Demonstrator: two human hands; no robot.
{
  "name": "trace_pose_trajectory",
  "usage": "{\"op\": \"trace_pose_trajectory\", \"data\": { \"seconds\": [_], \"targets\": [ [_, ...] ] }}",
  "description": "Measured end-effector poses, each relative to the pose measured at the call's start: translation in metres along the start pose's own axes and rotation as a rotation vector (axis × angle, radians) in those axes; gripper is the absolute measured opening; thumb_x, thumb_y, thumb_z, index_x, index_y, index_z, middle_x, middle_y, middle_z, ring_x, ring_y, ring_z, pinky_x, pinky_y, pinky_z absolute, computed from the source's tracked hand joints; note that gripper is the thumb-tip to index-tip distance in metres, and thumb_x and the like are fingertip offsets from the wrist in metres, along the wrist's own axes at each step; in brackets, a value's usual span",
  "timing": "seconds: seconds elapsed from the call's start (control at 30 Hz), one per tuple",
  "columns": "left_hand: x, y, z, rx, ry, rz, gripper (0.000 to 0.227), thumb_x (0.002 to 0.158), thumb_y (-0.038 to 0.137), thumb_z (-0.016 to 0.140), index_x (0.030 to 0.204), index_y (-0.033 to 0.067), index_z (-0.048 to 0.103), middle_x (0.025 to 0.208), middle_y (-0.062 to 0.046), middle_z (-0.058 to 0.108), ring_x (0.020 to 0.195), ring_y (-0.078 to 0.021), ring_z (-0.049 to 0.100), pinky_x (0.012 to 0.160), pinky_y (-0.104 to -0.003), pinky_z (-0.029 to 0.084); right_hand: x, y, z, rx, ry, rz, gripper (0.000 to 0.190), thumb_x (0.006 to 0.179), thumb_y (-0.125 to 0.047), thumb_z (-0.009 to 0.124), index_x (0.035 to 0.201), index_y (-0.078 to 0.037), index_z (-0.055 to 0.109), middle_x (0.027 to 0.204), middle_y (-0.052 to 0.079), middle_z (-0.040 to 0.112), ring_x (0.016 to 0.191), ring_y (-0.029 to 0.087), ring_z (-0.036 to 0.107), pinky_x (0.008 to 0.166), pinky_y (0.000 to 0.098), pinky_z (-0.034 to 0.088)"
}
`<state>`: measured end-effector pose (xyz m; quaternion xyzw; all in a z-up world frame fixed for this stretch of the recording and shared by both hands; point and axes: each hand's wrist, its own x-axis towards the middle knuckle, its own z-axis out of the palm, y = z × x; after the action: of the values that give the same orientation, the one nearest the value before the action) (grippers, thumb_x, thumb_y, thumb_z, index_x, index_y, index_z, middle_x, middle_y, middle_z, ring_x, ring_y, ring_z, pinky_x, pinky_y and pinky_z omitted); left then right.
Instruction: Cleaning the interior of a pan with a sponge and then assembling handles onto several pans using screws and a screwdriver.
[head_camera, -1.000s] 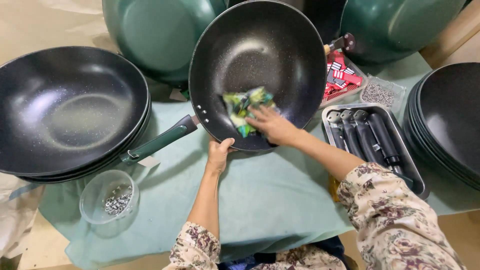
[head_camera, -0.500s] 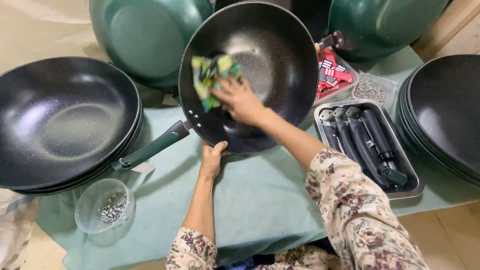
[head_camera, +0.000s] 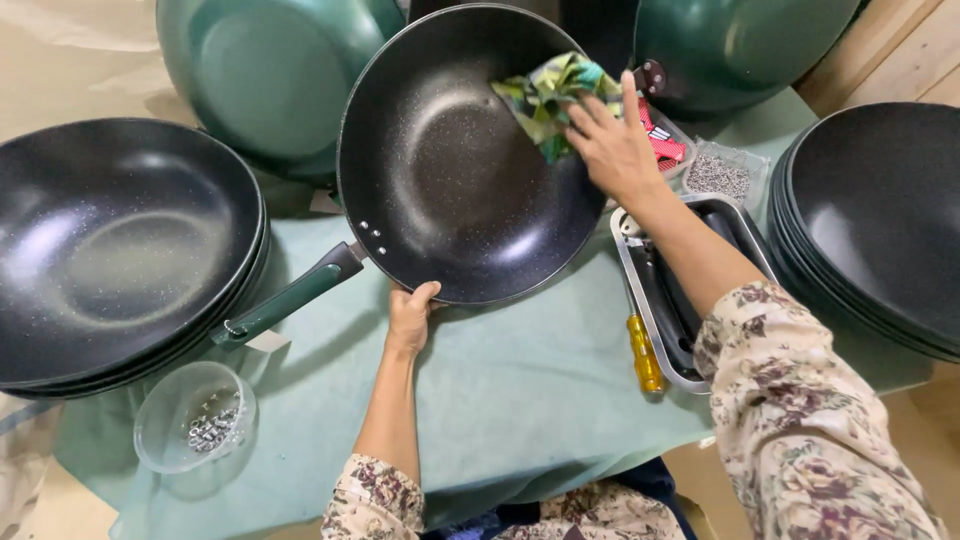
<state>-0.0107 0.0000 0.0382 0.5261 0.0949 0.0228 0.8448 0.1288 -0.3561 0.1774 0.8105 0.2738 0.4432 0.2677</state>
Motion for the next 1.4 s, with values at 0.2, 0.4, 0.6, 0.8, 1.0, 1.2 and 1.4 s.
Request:
{"op": "trace_pose_trajectory", "data": {
  "seconds": [0.2, 0.4, 0.6, 0.8, 1.0, 1.2, 1.4],
  "targets": [
    [0.005, -0.005, 0.001, 0.021, 0.029, 0.070, 0.045, 0.076, -0.005, 0.072, 0.120, -0.0034, 0.060, 0.103, -0.019, 0.069, 0.074, -0.0300, 0.073, 0.058, -0.042, 0.067, -0.014, -0.054, 0.002, 0.153, 0.065, 0.147, 0.019, 0.100, -0.017, 0.058, 0.109, -0.021, 0.074, 0.123, 0.006, 0.066, 0.131, 0.026, 0.056, 0.128, 0.0660, 0.017],
    [0.014, -0.016, -0.010, 0.042, 0.032, 0.079, 0.052, 0.078, -0.005, 0.070, 0.128, 0.0019, 0.057, 0.109, -0.017, 0.069, 0.078, -0.0314, 0.074, 0.061, -0.042, 0.068, -0.072, -0.150, -0.098, 0.712, -0.238, 0.023, 0.036, 0.079, -0.026, 0.059, 0.110, -0.033, 0.076, 0.110, -0.001, 0.068, 0.096, 0.019, 0.065, 0.109, 0.0576, 0.035],
    [0.019, -0.027, -0.013, 0.040, 0.012, 0.083, 0.053, 0.079, -0.005, 0.069, 0.130, 0.0023, 0.056, 0.109, -0.018, 0.068, 0.078, -0.0305, 0.074, 0.058, -0.041, 0.068, -0.106, -0.129, -0.156, 0.958, -0.792, 0.124, 0.037, 0.089, -0.017, 0.054, 0.121, -0.015, 0.072, 0.104, 0.010, 0.061, 0.093, 0.028, 0.064, 0.080, 0.0396, 0.052],
    [0.005, -0.011, -0.002, 0.004, 0.006, 0.089, 0.052, 0.079, -0.004, 0.066, 0.129, 0.0007, 0.053, 0.108, -0.016, 0.065, 0.077, -0.0276, 0.073, 0.058, -0.037, 0.068, -0.129, -0.122, -0.111, 0.295, -0.642, 0.097, 0.031, 0.064, -0.035, 0.079, 0.085, -0.013, 0.073, 0.093, 0.011, 0.061, 0.096, 0.031, 0.050, 0.079, 0.0470, 0.036],
    [0.005, -0.014, -0.002, 0.025, 0.008, 0.098, 0.055, 0.078, -0.005, 0.066, 0.131, 0.0016, 0.052, 0.109, -0.017, 0.065, 0.080, -0.0311, 0.074, 0.058, -0.040, 0.069, -0.119, -0.112, -0.120, 0.289, -0.513, 0.085, 0.017, 0.071, -0.021, 0.069, 0.078, -0.006, 0.072, 0.086, 0.014, 0.056, 0.088, 0.032, 0.051, 0.081, 0.0507, 0.035],
    [0.028, -0.053, -0.015, -0.009, 0.031, 0.114, 0.054, 0.078, -0.005, 0.068, 0.130, -0.0011, 0.054, 0.107, -0.020, 0.066, 0.078, -0.0331, 0.073, 0.057, -0.045, 0.068, -0.045, -0.040, -0.162, 0.693, -0.885, 0.334, 0.067, 0.098, -0.068, 0.049, 0.134, -0.016, 0.070, 0.124, 0.017, 0.074, 0.112, 0.038, 0.068, 0.097, 0.0560, 0.042],
    [-0.004, -0.003, 0.004, -0.028, 0.010, 0.147, 0.059, 0.078, -0.006, 0.066, 0.134, 0.0004, 0.048, 0.104, -0.021, 0.065, 0.077, -0.0360, 0.073, 0.054, -0.045, 0.067, -0.056, -0.049, -0.081, 0.772, -0.727, 0.768, 0.075, 0.102, -0.058, 0.055, 0.160, -0.012, 0.040, 0.113, 0.024, 0.074, 0.110, 0.045, 0.069, 0.093, 0.0598, 0.045]
  ]
}}
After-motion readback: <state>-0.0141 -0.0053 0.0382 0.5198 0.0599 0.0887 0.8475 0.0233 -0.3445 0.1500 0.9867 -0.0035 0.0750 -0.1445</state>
